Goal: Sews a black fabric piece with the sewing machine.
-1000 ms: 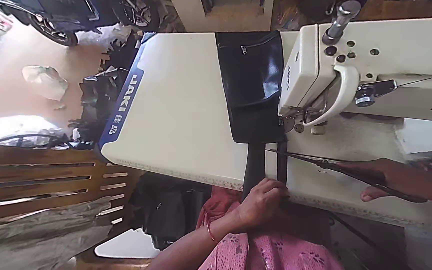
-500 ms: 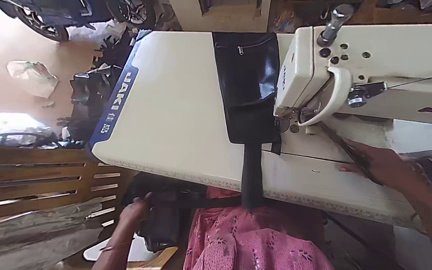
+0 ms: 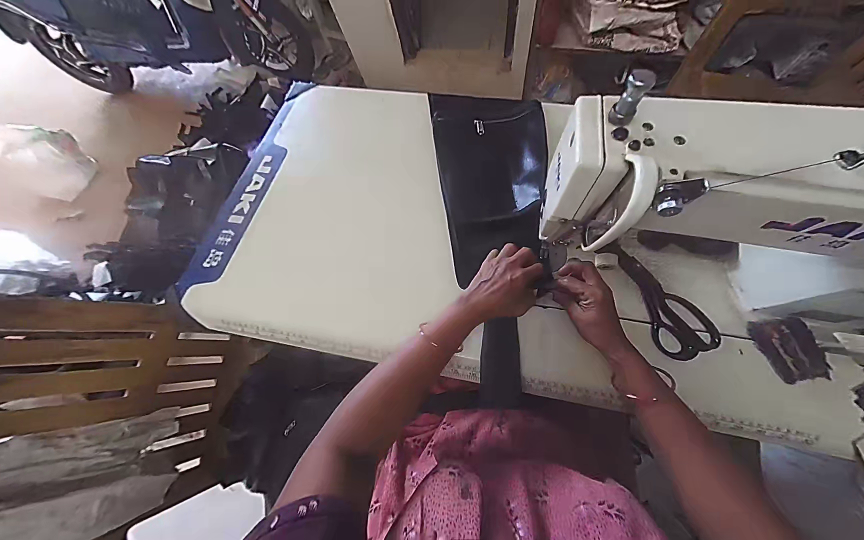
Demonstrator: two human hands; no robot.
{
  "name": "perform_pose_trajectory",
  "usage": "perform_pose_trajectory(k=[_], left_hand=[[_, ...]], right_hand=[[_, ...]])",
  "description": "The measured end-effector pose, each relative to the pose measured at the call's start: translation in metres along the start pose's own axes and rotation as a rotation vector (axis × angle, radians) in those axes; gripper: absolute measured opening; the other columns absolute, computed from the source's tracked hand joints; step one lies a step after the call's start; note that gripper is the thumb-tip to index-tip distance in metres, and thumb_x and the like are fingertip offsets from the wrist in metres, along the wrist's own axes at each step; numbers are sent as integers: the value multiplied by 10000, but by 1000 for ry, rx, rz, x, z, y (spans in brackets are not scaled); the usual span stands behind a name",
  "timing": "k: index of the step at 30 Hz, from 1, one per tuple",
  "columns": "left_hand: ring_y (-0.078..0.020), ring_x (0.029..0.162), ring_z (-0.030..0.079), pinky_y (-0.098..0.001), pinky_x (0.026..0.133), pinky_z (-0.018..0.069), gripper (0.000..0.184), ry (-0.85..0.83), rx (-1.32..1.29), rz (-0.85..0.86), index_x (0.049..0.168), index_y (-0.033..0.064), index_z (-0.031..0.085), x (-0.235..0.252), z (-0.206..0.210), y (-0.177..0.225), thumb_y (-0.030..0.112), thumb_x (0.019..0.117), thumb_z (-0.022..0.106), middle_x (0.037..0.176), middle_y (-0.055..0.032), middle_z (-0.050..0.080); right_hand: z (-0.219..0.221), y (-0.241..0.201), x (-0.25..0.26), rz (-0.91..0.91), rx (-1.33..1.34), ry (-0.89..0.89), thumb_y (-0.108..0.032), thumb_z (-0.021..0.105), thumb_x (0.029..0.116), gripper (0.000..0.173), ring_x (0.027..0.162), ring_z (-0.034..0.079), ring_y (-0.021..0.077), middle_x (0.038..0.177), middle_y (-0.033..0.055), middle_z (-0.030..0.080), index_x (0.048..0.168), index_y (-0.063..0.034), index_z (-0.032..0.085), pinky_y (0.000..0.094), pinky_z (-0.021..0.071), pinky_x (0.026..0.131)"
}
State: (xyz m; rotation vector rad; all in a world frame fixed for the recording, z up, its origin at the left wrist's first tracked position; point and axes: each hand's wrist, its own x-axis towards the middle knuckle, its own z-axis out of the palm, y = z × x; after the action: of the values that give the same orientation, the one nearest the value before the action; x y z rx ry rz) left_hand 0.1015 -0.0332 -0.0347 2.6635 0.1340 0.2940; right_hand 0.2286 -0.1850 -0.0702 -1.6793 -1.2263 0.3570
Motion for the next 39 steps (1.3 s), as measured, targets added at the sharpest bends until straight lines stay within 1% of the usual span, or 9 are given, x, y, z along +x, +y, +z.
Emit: perform_pose_trajectory(k=[3,6,10,15,20,29,32,35,39], left_hand=[[-362,917,673,-496,729,539,150,105,48,123,963,35,771,-7,8,-10,154,903,703,935,-157,701],[-327,807,700,-430,688,575,137,281,35,136,841,-13,730,-10,11,-12,98,905,680,811,-159,686],[-306,759,707,-416,700,586,144,399,-43,36,898,-46,732,-9,13,-16,54,926,633,811,-167,691],[-295,886,707,-403,759,569,136,270,38,262,955,10,765,-15,19,-16,46,921,639,941,-133,736],[-310,938,688,-426,784,556,145,172,80,290,1003,36,774,-16,21,-16,36,933,647,999,-126,731],[-335,951,672,-434,835,547,219,123,-32,235,1047,41,785,-16,18,-15,-12,921,614,1015,-154,717],[-337,914,664,-443,799,541,200,119,-47,181,1028,34,787,-17,18,-9,-15,913,630,969,-149,710],[-334,855,679,-433,777,549,171,205,-57,125,1048,11,755,-17,23,-4,6,919,643,904,-154,707],[-340,919,646,-456,771,524,294,144,17,68,1168,72,757,-23,28,2,-25,918,636,993,-143,693]], right_hand=[[-2,-18,1,234,74,25,32,684,914,121,928,631,148,1117,210,617,1003,110,709,259,543,827],[-6,-34,12,486,112,-11,23,654,954,95,739,648,116,921,144,663,1011,97,671,274,568,724],[-4,-42,23,657,156,39,42,695,924,58,626,663,99,769,100,682,935,90,664,261,588,672],[-2,-40,31,774,199,69,78,701,903,220,575,647,121,774,111,661,1105,93,615,270,582,610],[-4,-45,32,832,258,29,22,668,954,67,515,599,76,680,55,632,986,70,632,217,541,550],[6,-47,9,650,41,31,20,663,946,100,552,593,75,736,83,666,1020,80,694,226,520,560],[18,-46,-2,402,-237,94,-6,660,926,123,709,667,263,804,198,713,951,82,741,444,527,705],[34,-38,-11,143,-464,197,-9,613,914,188,637,679,394,706,241,665,776,100,680,539,501,566],[38,-36,-14,44,-583,210,-6,611,910,185,645,703,398,723,237,684,776,95,687,524,515,533]])
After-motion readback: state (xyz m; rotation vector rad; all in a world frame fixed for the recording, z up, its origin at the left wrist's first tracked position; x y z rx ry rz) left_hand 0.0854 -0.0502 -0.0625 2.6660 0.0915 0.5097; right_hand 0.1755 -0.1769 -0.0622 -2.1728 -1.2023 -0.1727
